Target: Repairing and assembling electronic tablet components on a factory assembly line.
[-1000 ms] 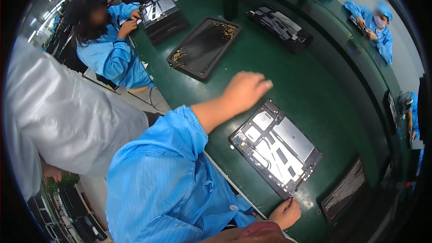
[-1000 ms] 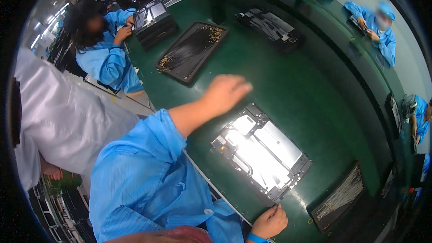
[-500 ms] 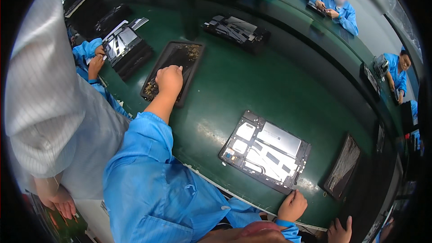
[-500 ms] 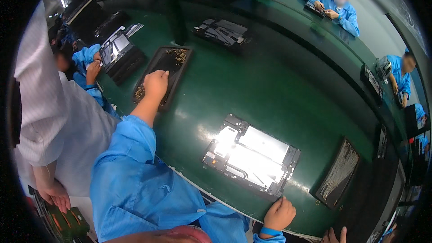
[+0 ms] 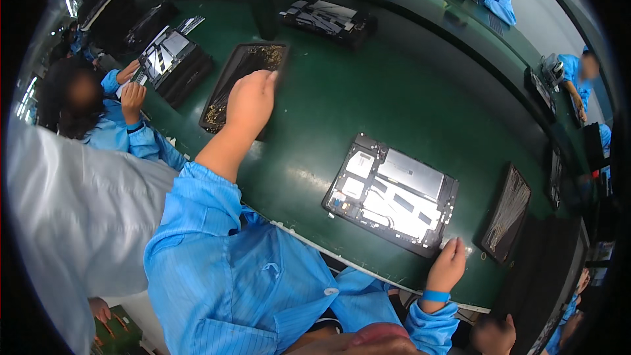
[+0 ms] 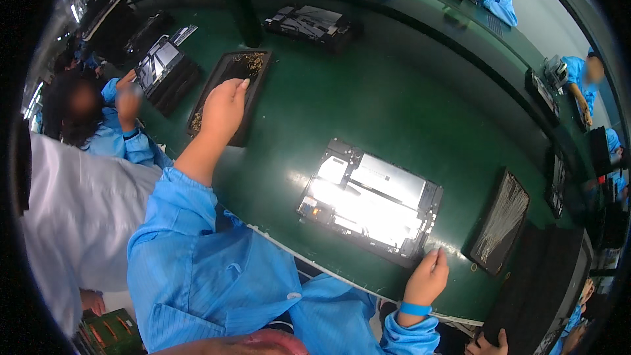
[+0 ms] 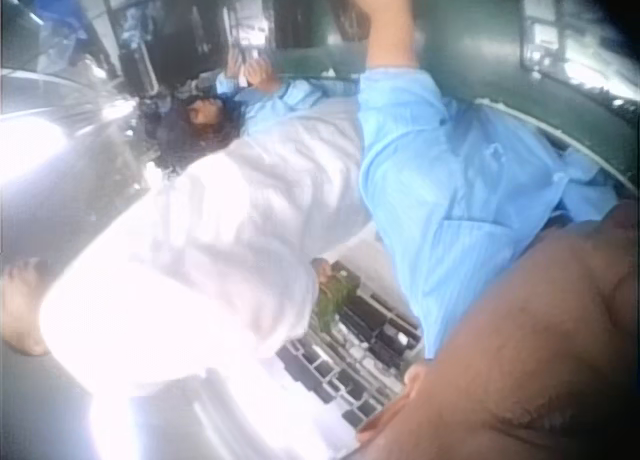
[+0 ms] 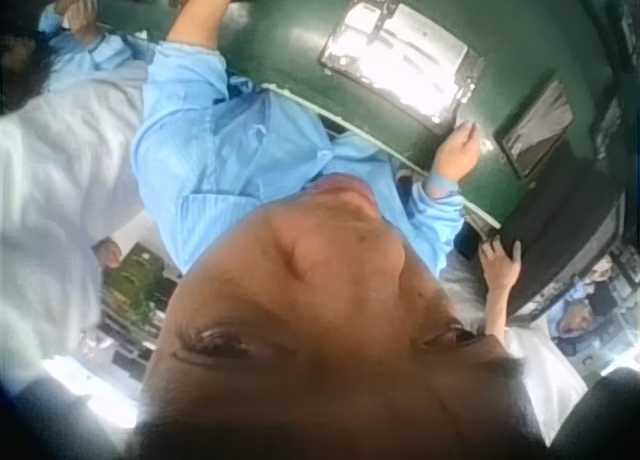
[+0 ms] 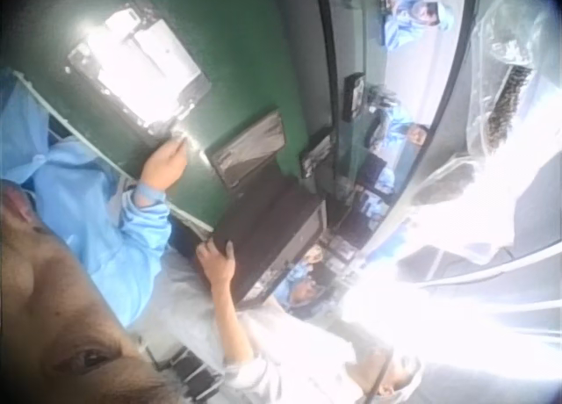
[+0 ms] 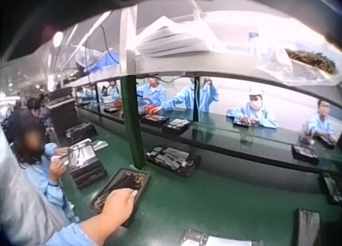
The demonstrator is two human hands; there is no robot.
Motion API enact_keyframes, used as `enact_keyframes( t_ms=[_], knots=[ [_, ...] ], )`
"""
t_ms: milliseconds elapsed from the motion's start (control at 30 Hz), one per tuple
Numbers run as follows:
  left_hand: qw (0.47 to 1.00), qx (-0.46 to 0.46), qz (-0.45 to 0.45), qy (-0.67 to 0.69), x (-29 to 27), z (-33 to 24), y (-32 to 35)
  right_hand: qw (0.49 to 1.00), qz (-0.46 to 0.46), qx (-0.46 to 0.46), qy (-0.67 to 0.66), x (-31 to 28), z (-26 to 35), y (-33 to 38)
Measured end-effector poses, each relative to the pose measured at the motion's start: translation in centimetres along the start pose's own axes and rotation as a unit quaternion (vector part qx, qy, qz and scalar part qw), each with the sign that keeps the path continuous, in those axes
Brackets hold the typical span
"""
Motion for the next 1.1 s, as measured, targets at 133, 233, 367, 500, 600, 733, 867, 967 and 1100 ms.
enact_keyframes(
  t_ms=[133,233,367,500,600,733,867,967,1100],
  knots=[
    [0.971,0.2,0.083,0.099,-1.8,-5.4,4.0,0.964,0.085,0.007,-0.253,0.7,6.0,-0.3],
    [0.908,0.347,0.142,0.189,-3.3,-10.2,8.0,0.937,0.209,-0.088,-0.265,1.5,10.3,0.4],
    [0.876,0.362,0.236,0.215,-3.4,-12.0,11.2,0.877,0.4,-0.164,-0.209,2.4,12.4,2.3],
    [0.864,0.364,0.263,0.227,-3.8,-12.4,12.6,0.843,0.47,-0.132,-0.225,2.3,10.7,3.4],
    [0.861,0.365,0.268,0.23,-3.4,-12.4,13.5,0.842,0.486,-0.072,-0.221,2.1,9.0,4.0],
    [0.859,0.36,0.291,0.218,-2.4,-13.0,15.0,0.804,0.527,0.08,-0.264,2.7,7.0,5.1],
    [0.839,0.334,0.351,0.247,-1.8,-13.8,17.3,0.735,0.578,0.162,-0.314,4.7,5.8,6.8],
    [0.826,0.332,0.353,0.289,-1.2,-14.2,18.5,0.676,0.606,0.21,-0.362,5.1,5.7,7.4],
    [0.865,0.316,0.288,0.263,-0.5,-14.3,18.3,0.659,0.538,0.319,-0.419,5.6,5.3,6.9]
  ],
)
Point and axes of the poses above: each hand's wrist, its own y-axis away from the middle knuckle, its own x-axis out of the palm, z = x × y, the point moved 5 cm from there along -y, towards the middle knuckle, and after that the axes turned 4 degrees about -z, right-handed, at the moved point
